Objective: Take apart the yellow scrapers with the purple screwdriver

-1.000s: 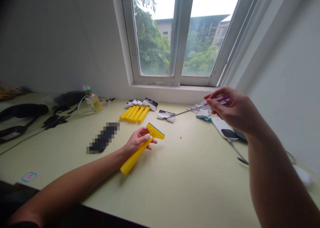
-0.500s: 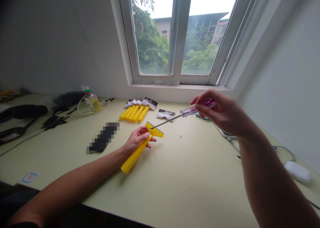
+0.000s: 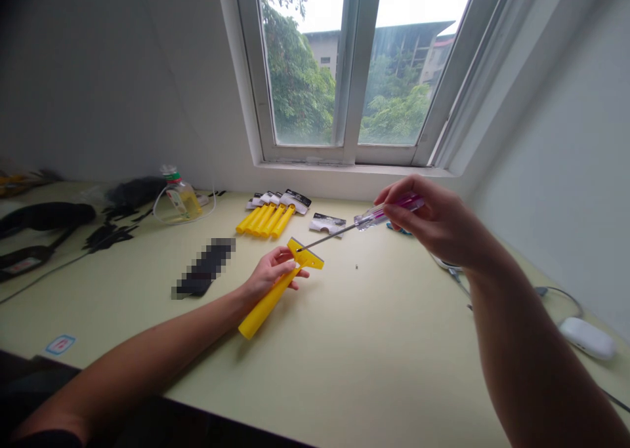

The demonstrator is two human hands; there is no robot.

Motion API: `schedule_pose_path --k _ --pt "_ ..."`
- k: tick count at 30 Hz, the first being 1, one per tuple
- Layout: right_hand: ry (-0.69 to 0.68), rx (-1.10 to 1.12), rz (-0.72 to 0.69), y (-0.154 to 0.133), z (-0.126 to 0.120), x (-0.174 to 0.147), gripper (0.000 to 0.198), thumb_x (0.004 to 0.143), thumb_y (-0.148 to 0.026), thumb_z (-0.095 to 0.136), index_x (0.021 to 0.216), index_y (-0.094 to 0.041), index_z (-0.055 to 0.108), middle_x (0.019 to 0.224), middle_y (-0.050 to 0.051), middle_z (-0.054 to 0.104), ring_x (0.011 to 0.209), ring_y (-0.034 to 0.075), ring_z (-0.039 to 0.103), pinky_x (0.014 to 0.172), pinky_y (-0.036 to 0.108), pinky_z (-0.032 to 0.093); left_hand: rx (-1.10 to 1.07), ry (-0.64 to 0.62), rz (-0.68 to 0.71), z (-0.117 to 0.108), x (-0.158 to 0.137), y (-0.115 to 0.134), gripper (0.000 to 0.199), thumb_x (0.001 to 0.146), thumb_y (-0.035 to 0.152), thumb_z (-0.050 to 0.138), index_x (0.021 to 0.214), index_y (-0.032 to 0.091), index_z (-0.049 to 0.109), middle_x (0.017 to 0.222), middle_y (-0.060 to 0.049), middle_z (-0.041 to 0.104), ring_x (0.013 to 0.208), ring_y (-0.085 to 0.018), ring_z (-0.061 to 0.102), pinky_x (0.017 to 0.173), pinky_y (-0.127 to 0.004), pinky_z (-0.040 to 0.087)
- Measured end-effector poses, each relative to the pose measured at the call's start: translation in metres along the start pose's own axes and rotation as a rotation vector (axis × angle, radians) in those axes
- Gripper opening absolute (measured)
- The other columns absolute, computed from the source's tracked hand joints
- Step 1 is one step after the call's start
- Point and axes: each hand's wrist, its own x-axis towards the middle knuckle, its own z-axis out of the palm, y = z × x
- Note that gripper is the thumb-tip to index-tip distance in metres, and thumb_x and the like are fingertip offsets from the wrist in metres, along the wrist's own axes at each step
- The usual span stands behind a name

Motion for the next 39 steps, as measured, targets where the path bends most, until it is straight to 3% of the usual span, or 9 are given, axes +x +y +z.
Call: schedule_pose_path --k 9,19,25,29,33,36,39 --pt "0.020 0.006 0.006 0.003 0.003 0.001 0.019 0.084 -0.035 0.067 0.086 -0.019 0.056 0.094 0.006 0.066 0.063 0.010 0.056 0.054 0.026 0.048 0.001 0.002 0.012 -0.002 0.001 -0.003 0.046 0.072 0.034 0.077 0.106 0.015 0.051 0.118 -0.016 0.062 0.086 -0.031 0.073 0.056 -0.030 0.057" --pt "0.057 -0.012 -0.021 0.001 0.008 0.002 0.020 0.083 -0.033 0.069 0.086 -0.017 0.058 0.093 0.007 0.068 0.058 0.011 0.062 0.052 0.027 0.053 0.006 0.039 0.012 0.000 0.000 0.002 0.045 0.071 0.032 0.078 0.101 0.015 0.049 0.112 -0.015 0.062 0.086 -0.032 0.073 0.047 -0.024 0.051" --pt "0.144 0.007 0.148 0.000 0.015 0.003 0.031 0.080 -0.044 0.072 0.090 -0.016 0.060 0.070 0.004 0.069 0.059 0.017 0.069 0.054 0.030 0.059 -0.004 0.064 0.020 -0.001 0.001 -0.001 0.041 0.073 0.030 0.076 0.100 0.015 0.049 0.109 -0.013 0.062 0.087 -0.031 0.073 0.047 -0.023 0.051" --pt "0.184 0.059 0.235 -0.005 0.023 0.004 0.037 0.077 -0.049 0.073 0.090 -0.018 0.058 0.072 0.005 0.070 0.060 0.020 0.070 0.055 0.031 0.061 -0.030 0.116 0.027 -0.001 0.002 -0.003 0.039 0.071 0.027 0.076 0.097 0.015 0.050 0.108 -0.013 0.062 0.086 -0.031 0.073 0.044 -0.021 0.048" --pt "0.205 -0.322 0.284 -0.011 0.028 0.003 0.037 0.083 -0.057 0.062 0.088 -0.021 0.058 0.061 0.002 0.067 0.050 0.019 0.066 0.054 0.032 0.054 -0.049 0.147 0.024 -0.001 0.002 -0.004 0.038 0.070 0.025 0.076 0.095 0.015 0.050 0.102 -0.012 0.063 0.083 -0.030 0.073 0.043 -0.021 0.047" --pt "0.126 -0.516 0.208 -0.013 0.027 0.000 0.037 0.088 -0.057 0.053 0.100 -0.022 0.057 0.074 0.004 0.070 0.059 0.021 0.067 0.056 0.033 0.052 -0.050 0.220 0.034 -0.002 0.002 -0.002 0.037 0.069 0.023 0.075 0.095 0.015 0.050 0.100 -0.010 0.062 0.080 -0.028 0.073 0.042 -0.020 0.046" --pt "-0.038 -0.358 0.059 -0.015 0.024 -0.004 0.040 0.092 -0.053 0.049 0.120 -0.025 0.050 0.090 0.006 0.070 0.072 0.021 0.068 0.059 0.033 0.053 -0.045 0.262 0.058 -0.002 0.002 0.001 0.037 0.069 0.022 0.074 0.096 0.015 0.050 0.102 -0.010 0.061 0.077 -0.025 0.072 0.042 -0.020 0.046"
